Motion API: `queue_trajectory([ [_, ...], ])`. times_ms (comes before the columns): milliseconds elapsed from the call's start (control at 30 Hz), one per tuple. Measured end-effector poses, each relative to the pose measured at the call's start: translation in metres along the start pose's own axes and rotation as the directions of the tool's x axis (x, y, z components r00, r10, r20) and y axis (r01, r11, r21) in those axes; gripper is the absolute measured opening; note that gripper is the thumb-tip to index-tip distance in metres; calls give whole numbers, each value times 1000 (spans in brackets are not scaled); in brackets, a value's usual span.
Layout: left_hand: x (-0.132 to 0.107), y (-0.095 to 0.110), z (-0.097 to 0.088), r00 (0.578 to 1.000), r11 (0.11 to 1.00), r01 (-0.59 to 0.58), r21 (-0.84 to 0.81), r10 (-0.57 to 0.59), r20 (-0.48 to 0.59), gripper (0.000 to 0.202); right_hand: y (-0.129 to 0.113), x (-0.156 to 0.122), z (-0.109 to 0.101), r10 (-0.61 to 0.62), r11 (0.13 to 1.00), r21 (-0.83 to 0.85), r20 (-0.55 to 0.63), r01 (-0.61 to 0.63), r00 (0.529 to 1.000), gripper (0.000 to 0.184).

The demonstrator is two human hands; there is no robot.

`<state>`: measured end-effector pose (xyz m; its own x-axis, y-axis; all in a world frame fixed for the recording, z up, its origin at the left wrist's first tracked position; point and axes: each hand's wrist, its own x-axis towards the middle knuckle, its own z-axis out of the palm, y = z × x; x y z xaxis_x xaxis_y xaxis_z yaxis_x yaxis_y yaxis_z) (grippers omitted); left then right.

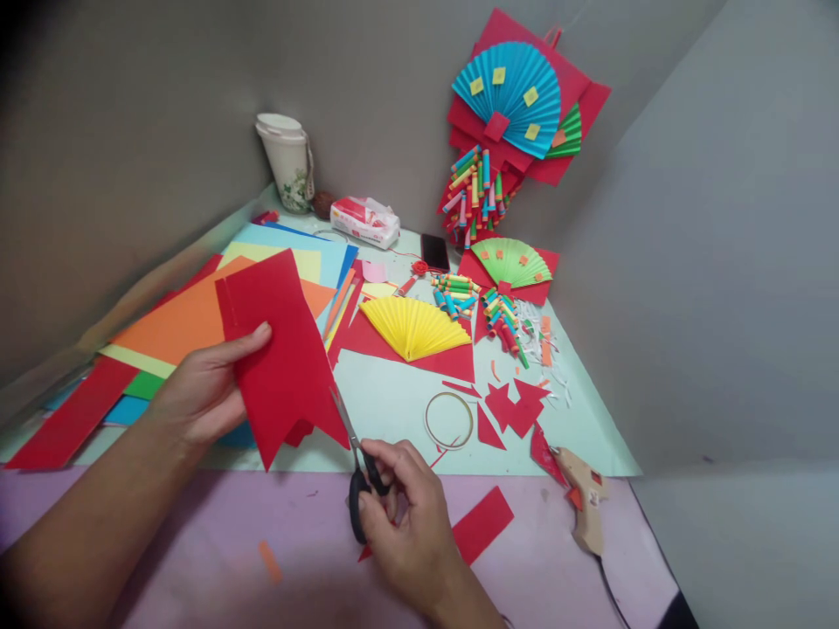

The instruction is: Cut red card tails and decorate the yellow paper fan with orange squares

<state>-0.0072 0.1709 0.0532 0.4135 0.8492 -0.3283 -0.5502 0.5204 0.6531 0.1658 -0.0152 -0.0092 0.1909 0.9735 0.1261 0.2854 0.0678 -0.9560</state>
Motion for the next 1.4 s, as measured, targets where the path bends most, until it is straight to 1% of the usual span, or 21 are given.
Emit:
queue_trajectory([
  [167, 0, 1, 1, 1000, 1000, 0, -5, 0, -22, 22, 1, 0, 0, 18, 1000, 5, -10, -18, 1000, 50],
  [367, -1, 1, 5, 999, 1000, -15, 0, 15, -34, 20, -1, 1, 1, 8, 1000, -1, -24, -8, 1000, 49],
  [567, -1, 0, 3, 1000, 1000, -15, -1, 15, -14, 23, 0, 0, 1, -5, 1000, -23, -23, 4, 1000, 49],
  [767, -1, -1, 3, 999, 1000, -11, -4, 10, -34, 25, 1, 1, 0, -19, 999, -28, -29, 19, 999, 48],
  [900, 0, -1, 4, 1000, 1000, -6, -10, 6, -21, 27, 1, 1, 1, -35, 999, -33, -43, 34, 998, 49],
  [1033, 0, -1, 5, 999, 1000, -15, -11, 15, -38, 23, 2, 2, 1, -40, 998, -41, -55, 37, 998, 50],
  [1200, -1, -1, 4, 1000, 1000, -13, -4, 13, -28, 20, 2, 1, 3, -64, 997, -40, -78, 61, 995, 50],
  [1333, -1, -1, 3, 1000, 1000, -3, 2, 3, -26, 22, 1, 1, 4, -50, 998, -34, -86, 47, 995, 49],
  [1400, -1, -1, 3, 1000, 1000, 5, 6, -5, -26, 23, 0, 0, 3, -36, 999, -24, -71, 35, 997, 49],
])
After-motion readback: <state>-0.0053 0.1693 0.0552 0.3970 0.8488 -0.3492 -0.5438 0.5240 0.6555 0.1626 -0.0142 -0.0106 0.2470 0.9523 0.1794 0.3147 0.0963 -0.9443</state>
